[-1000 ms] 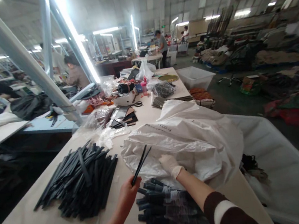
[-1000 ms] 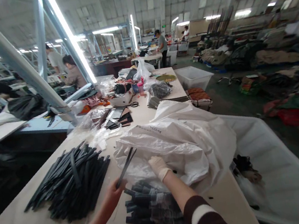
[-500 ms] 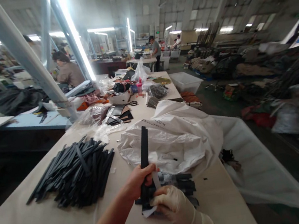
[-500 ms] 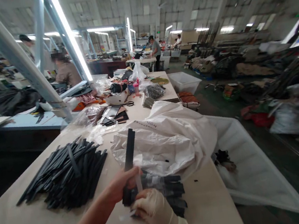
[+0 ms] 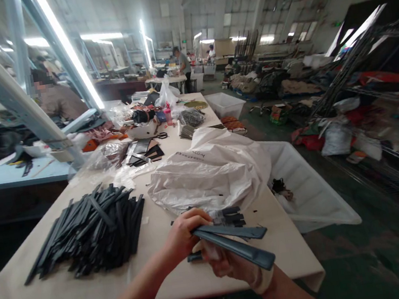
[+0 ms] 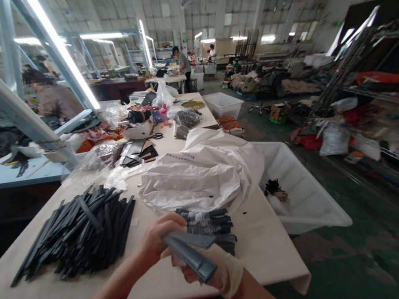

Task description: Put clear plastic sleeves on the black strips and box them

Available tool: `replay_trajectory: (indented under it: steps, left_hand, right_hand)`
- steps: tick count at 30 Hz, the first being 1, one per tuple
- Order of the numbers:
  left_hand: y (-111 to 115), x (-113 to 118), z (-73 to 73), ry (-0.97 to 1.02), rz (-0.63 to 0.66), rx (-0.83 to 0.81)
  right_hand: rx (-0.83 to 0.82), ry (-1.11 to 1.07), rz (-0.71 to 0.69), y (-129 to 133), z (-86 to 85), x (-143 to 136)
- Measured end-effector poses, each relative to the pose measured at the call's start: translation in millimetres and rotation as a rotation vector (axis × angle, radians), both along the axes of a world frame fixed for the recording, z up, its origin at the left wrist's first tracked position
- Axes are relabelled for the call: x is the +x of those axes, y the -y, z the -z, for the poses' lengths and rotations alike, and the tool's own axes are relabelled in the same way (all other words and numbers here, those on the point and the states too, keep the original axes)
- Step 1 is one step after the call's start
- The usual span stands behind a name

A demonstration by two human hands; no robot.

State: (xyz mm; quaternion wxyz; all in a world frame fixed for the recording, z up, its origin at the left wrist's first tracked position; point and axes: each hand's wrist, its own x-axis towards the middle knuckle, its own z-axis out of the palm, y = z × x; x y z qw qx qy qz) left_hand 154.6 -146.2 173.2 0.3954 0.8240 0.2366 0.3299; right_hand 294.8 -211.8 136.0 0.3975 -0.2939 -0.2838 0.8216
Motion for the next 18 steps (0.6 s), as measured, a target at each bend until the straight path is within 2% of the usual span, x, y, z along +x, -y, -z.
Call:
replay_trajectory:
  steps: [5, 7, 9, 11, 13, 16, 18]
  left_hand:
    - [0.6, -3.3, 7.3, -0.036, -0.073, -0.070]
    - [1.1, -7.5, 7.1, -0.064, -0.176, -0.163]
    - [5.7, -13.6, 3.7, -0.098, -0.268, -0.331]
    - [14.9, -19.9, -1.5, -0.098, -0.260, -0.543]
    - [27.2, -24.6, -6.1, -0.057, -0.198, -0.717]
    - [45.3, -27.4, -9.4, -0.012, -0.135, -0.841]
    - [54.4, -27.4, -9.0, -0.012, -0.132, -0.865]
  right_hand:
    - [-0.116, 0.021, 0.209, 9.1, -5.2, -9.9]
    - [-0.157, -0.006, 0.319, 5.5, -9.5, -5.9]
    - [-0.193, -0.080, 0.445, -1.6, -12.3, 2.7]
    - [-0.228, -0.183, 0.538, -8.8, -14.0, 13.3]
    - [-0.256, -0.272, 0.583, -13.7, -15.2, 22.3]
    - [-0.234, -0.331, 0.650, -16.9, -16.8, 29.0]
    - [-0.202, -0.291, 0.760, -18.3, -17.3, 30.6]
